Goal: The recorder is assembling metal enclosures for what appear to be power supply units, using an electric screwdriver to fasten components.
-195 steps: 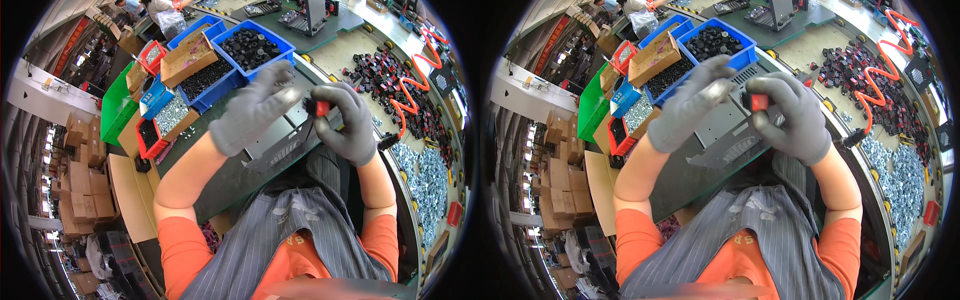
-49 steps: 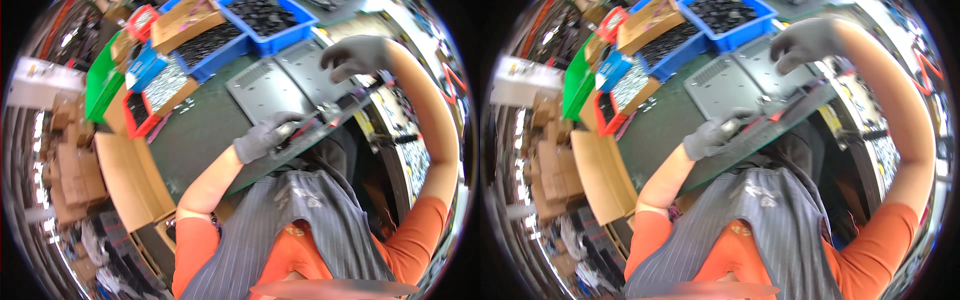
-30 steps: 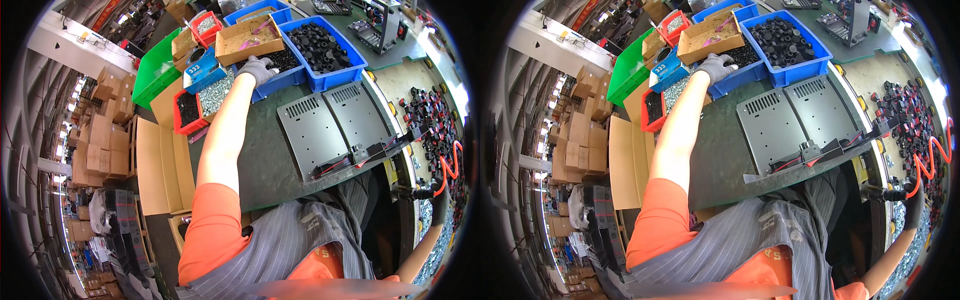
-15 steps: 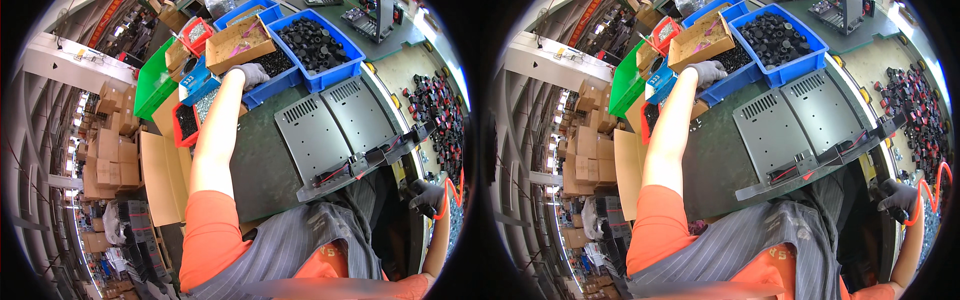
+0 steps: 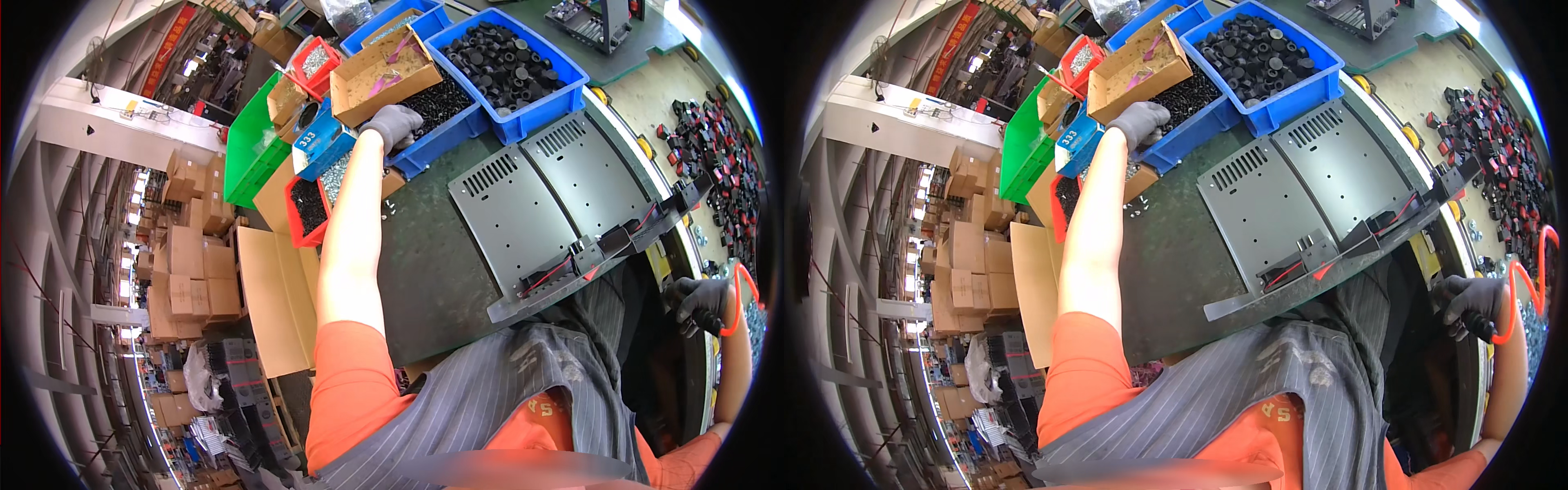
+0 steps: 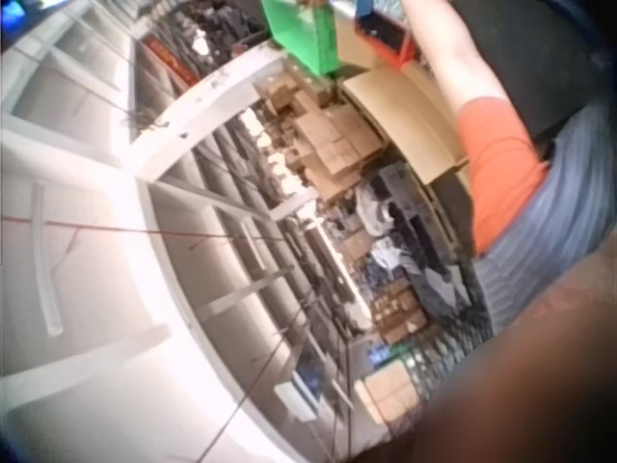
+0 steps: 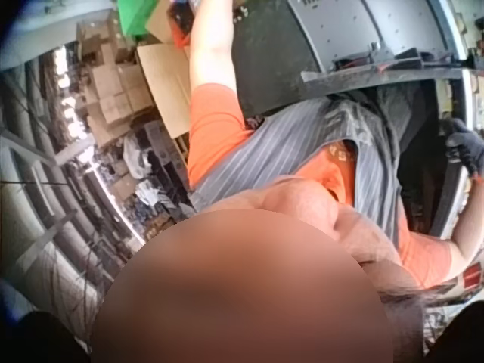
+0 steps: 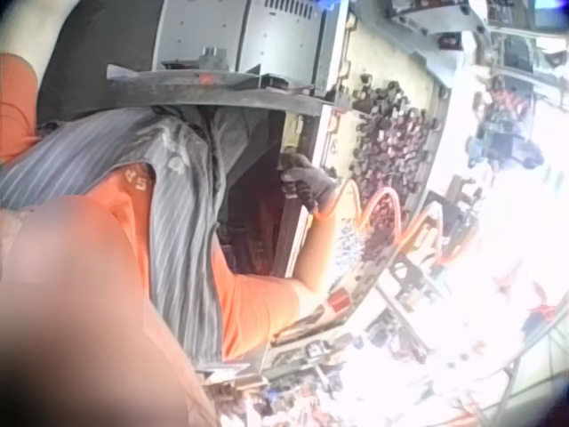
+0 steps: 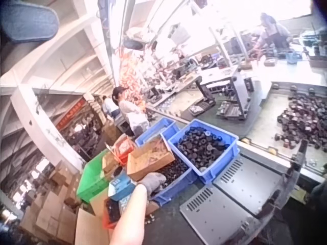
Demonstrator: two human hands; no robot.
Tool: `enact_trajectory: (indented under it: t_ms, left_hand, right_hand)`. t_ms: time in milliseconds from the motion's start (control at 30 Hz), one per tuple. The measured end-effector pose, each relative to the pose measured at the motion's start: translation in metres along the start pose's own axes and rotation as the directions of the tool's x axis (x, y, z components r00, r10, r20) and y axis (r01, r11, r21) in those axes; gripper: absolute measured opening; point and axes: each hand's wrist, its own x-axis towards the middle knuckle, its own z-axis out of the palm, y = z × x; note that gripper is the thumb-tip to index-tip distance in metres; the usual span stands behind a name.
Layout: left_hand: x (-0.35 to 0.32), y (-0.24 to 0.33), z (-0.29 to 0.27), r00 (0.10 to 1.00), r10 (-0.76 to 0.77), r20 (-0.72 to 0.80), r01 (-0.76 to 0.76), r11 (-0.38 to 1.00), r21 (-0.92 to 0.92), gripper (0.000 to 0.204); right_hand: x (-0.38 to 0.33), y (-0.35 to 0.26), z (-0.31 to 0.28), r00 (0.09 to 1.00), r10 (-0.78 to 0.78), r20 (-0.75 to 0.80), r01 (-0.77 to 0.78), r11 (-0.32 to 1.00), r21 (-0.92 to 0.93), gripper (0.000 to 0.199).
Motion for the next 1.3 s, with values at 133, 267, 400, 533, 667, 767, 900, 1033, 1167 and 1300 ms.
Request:
enact_trajectory:
  t_ms: [133, 267, 400, 533, 667, 767, 900, 1033, 1167, 1300]
  left_hand:
    - [0.003, -0.015, -0.005, 0.996, -0.060, -0.066, -0.002, 0.725, -0.689, 0.003]
    - [-0.004, -0.023, -0.005, 0.993, 0.105, 0.059, 0.054, 0.054, -0.997, 0.005]
    - [-0.006, -0.026, -0.007, 0.991, 0.083, -0.105, -0.098, -0.087, -0.991, 0.005]
    - [0.002, -0.026, -0.012, 0.947, 0.311, 0.082, 0.147, -0.194, -0.970, 0.007]
    - [0.004, -0.028, -0.011, 0.998, 0.060, 0.027, 0.049, -0.400, -0.915, 0.011]
    - [-0.012, -0.029, -0.008, 0.986, 0.155, -0.063, -0.016, -0.285, -0.958, 0.014]
    - [-0.050, -0.028, 0.011, 0.982, 0.113, -0.155, -0.133, -0.179, -0.975, 0.022]
    - [-0.112, -0.062, 0.050, 0.992, 0.116, -0.055, -0.041, -0.124, -0.992, 0.023]
    - [-0.182, -0.111, 0.103, 0.978, 0.170, 0.123, 0.138, -0.080, -0.987, 0.026]
    - [-0.246, -0.126, 0.160, 0.966, 0.127, 0.226, 0.251, -0.246, -0.936, 0.027]
  right_hand:
    - [0.004, 0.005, -0.008, 0.997, 0.042, -0.062, -0.041, 0.999, 0.016, 0.047]
    - [0.000, 0.016, -0.013, 0.999, 0.018, -0.048, -0.017, 0.999, 0.028, 0.045]
    - [-0.027, 0.035, -0.011, 0.994, -0.075, -0.077, 0.082, 0.993, 0.087, 0.049]
    - [-0.073, 0.047, 0.018, 0.962, -0.193, -0.193, 0.183, 0.981, -0.069, 0.060]
    - [-0.118, 0.049, 0.073, 0.857, -0.331, -0.394, 0.223, 0.929, -0.295, 0.061]
    - [-0.117, 0.051, 0.113, 0.771, -0.511, -0.381, 0.422, 0.857, -0.296, 0.063]
    - [-0.064, 0.062, 0.156, 0.664, -0.693, -0.281, 0.710, 0.702, -0.056, 0.070]
    - [0.003, 0.060, 0.185, 0.571, -0.765, -0.299, 0.797, 0.603, -0.020, 0.072]
    - [0.060, 0.038, 0.190, 0.647, -0.735, -0.202, 0.758, 0.649, 0.063, 0.069]
    - [0.066, 0.040, 0.181, 0.793, -0.610, 0.000, 0.549, 0.714, 0.434, 0.061]
